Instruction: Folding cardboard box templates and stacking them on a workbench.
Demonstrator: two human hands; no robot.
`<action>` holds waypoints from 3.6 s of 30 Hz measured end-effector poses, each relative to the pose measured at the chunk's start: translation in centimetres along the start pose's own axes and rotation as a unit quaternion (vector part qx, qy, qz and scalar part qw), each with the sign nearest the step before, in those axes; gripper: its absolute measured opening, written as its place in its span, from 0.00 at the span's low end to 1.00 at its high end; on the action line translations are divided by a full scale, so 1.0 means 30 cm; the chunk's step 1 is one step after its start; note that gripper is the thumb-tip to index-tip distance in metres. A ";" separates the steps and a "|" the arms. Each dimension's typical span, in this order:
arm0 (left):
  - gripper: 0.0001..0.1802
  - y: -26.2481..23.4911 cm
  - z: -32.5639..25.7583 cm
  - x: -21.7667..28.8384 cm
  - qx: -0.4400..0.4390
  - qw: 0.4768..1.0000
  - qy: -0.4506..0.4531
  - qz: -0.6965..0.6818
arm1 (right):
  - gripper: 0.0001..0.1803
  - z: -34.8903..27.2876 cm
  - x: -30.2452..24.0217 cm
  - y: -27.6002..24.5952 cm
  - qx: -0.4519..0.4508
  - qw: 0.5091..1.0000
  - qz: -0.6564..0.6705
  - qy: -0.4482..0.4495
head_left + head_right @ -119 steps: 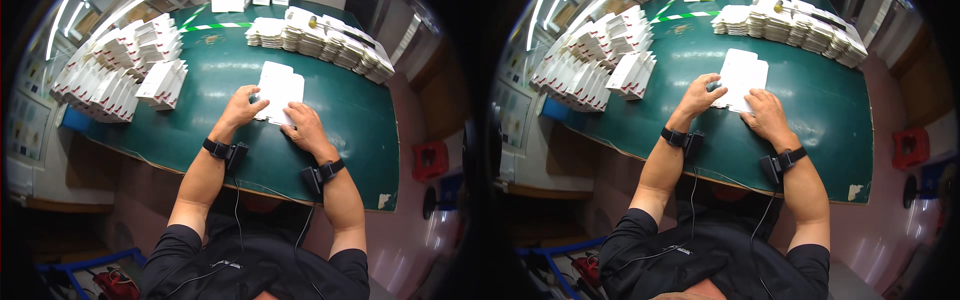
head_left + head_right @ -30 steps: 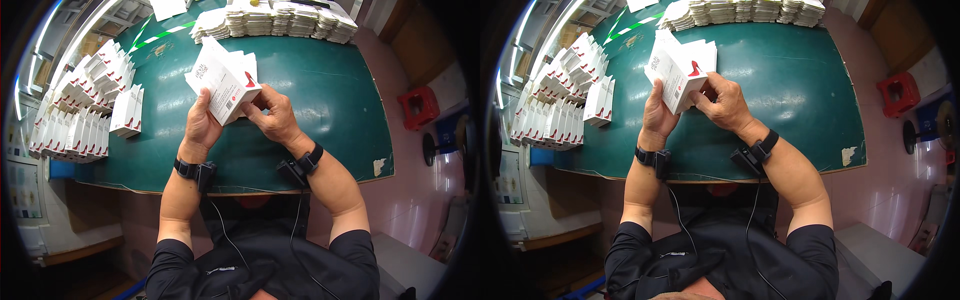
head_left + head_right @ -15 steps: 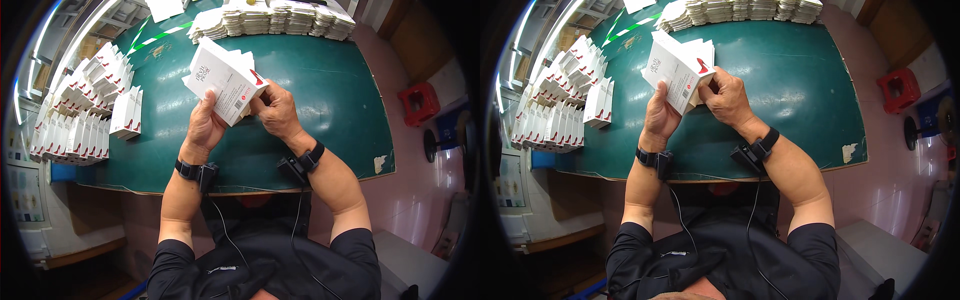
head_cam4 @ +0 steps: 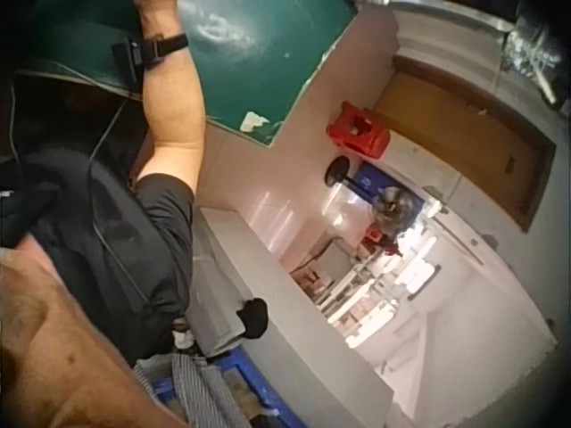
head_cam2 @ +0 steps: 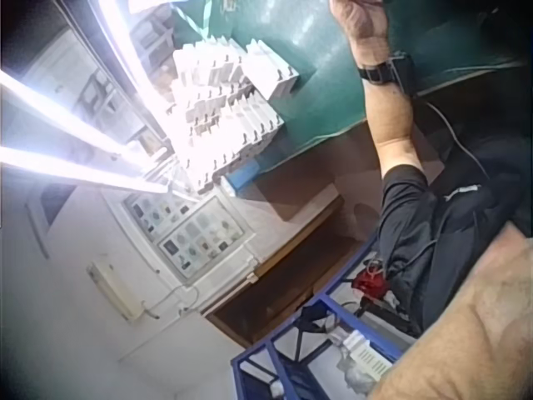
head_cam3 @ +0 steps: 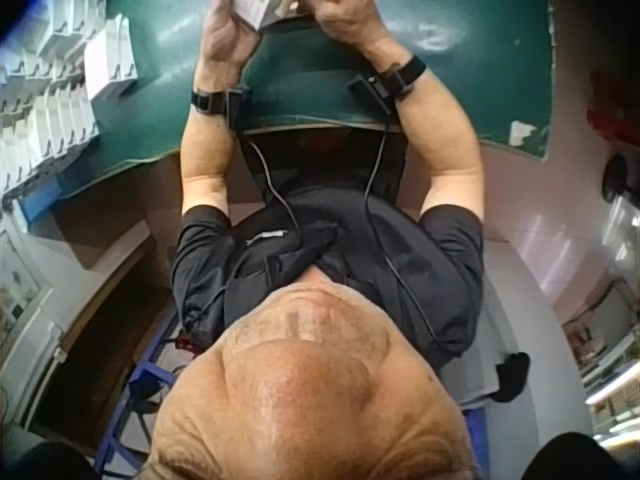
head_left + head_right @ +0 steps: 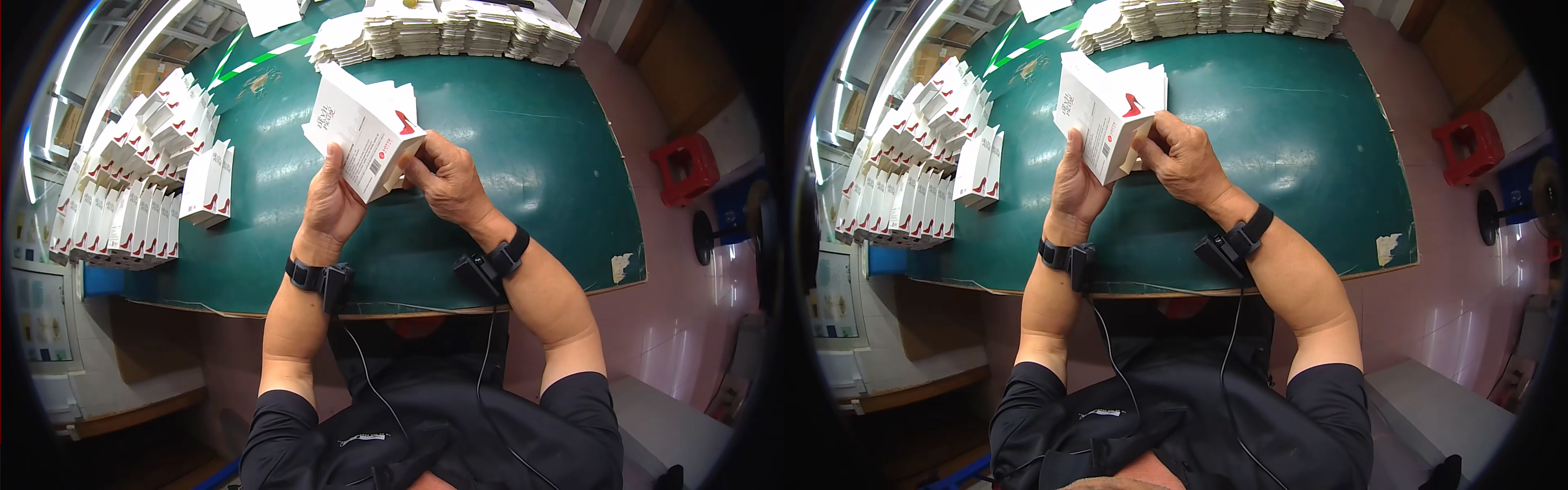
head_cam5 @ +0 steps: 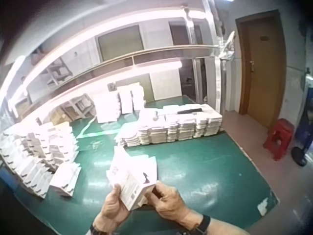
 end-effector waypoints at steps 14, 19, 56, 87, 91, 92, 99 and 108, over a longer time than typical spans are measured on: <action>0.38 -0.015 -0.001 0.014 0.012 1.000 0.016 0.002 | 0.14 -0.004 -0.028 0.006 -0.014 0.999 -0.023 -0.045; 0.39 -0.018 0.000 0.006 0.025 1.000 0.014 0.001 | 0.16 -0.006 -0.043 0.002 -0.002 0.997 -0.040 -0.064; 0.38 -0.016 0.006 -0.031 0.025 0.999 0.010 0.035 | 0.16 -0.009 -0.024 -0.013 0.030 0.987 -0.152 -0.041; 0.37 -0.027 0.007 -0.003 0.039 0.998 0.024 0.037 | 0.22 -0.018 -0.043 -0.020 0.076 0.995 -0.032 -0.064; 0.37 -0.042 0.005 0.000 0.049 0.997 0.038 0.043 | 0.22 -0.018 -0.044 -0.003 0.051 0.997 0.004 -0.057; 0.37 -0.045 0.005 0.002 0.047 0.997 0.045 0.047 | 0.21 -0.017 -0.045 0.000 0.044 0.997 0.008 -0.057; 0.39 -0.057 0.004 0.015 0.048 0.994 0.058 0.074 | 0.16 -0.017 -0.014 0.019 0.001 0.999 -0.031 -0.034; 0.38 -0.060 -0.002 0.027 0.049 0.992 0.084 0.080 | 0.11 -0.013 -0.019 0.050 -0.025 0.998 -0.038 -0.049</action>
Point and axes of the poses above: each hand's wrist, its own z-axis towards the middle knuckle, its own y-axis out of the palm, x = y × z, the point moved 5 cm from there along z, towards the middle knuckle, and after that the axes turned 9 degrees about -x, right-handed, at the moved point
